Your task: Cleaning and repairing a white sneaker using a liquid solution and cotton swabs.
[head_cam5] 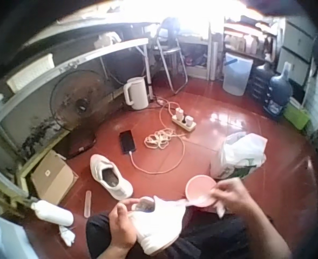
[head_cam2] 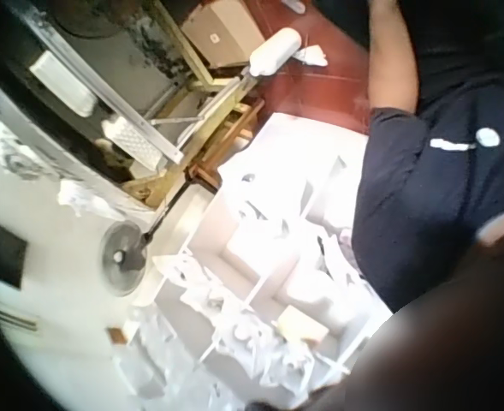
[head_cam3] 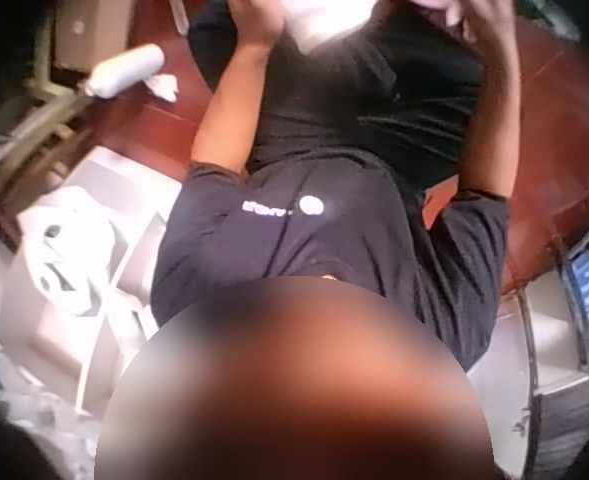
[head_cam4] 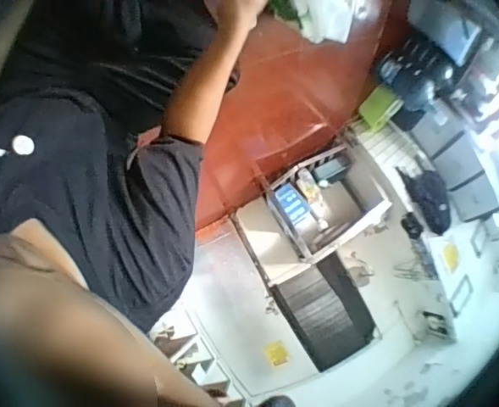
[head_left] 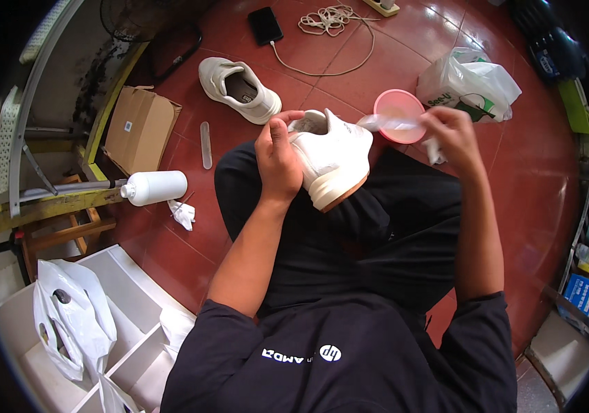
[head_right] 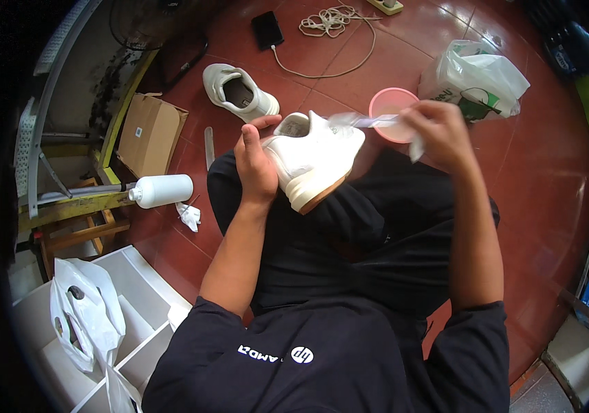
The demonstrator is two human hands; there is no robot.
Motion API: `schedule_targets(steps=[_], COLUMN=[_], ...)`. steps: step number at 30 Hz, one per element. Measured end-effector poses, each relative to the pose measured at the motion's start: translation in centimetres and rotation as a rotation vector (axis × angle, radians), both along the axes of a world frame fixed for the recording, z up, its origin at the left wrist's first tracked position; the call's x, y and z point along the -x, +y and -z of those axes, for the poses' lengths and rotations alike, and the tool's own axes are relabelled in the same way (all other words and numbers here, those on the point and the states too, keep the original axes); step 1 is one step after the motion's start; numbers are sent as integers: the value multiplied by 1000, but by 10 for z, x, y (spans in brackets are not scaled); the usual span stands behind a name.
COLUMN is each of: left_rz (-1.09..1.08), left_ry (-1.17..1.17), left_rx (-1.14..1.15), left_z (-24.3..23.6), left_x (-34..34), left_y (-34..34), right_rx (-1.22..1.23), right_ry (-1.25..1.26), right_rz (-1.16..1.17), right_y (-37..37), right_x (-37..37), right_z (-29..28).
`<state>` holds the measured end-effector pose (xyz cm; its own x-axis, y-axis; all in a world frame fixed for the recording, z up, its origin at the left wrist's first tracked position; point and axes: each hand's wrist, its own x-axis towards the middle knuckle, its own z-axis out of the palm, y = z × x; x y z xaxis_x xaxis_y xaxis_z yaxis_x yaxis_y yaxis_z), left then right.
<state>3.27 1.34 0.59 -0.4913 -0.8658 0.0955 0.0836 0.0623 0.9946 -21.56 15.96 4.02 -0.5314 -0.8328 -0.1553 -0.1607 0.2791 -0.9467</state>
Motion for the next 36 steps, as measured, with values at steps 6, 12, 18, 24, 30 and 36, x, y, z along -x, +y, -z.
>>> schedule_targets(steps=[6,12,18,24,30,36], left_rz=[4,41,15,-9,34,-118], left_ry=[21,85,12,71,183,219], left_rx=[10,-117,-18,-5,-110,-234], left_z=[-4,-3,-6,-8,16,-1], left_x=[6,1,5,1,0,8], left_y=[2,3,3,2,-3,8], right_rx=[-475,-734,-684,177,125,-150], right_ry=[533,598,925,-177,576,891], right_rz=[262,245,405,141,-230,-344], right_y=[20,8,9,-34,-85,-62], right_x=[64,51,19,-91,-157,-155], right_z=[81,133,79,-20,-23,-18])
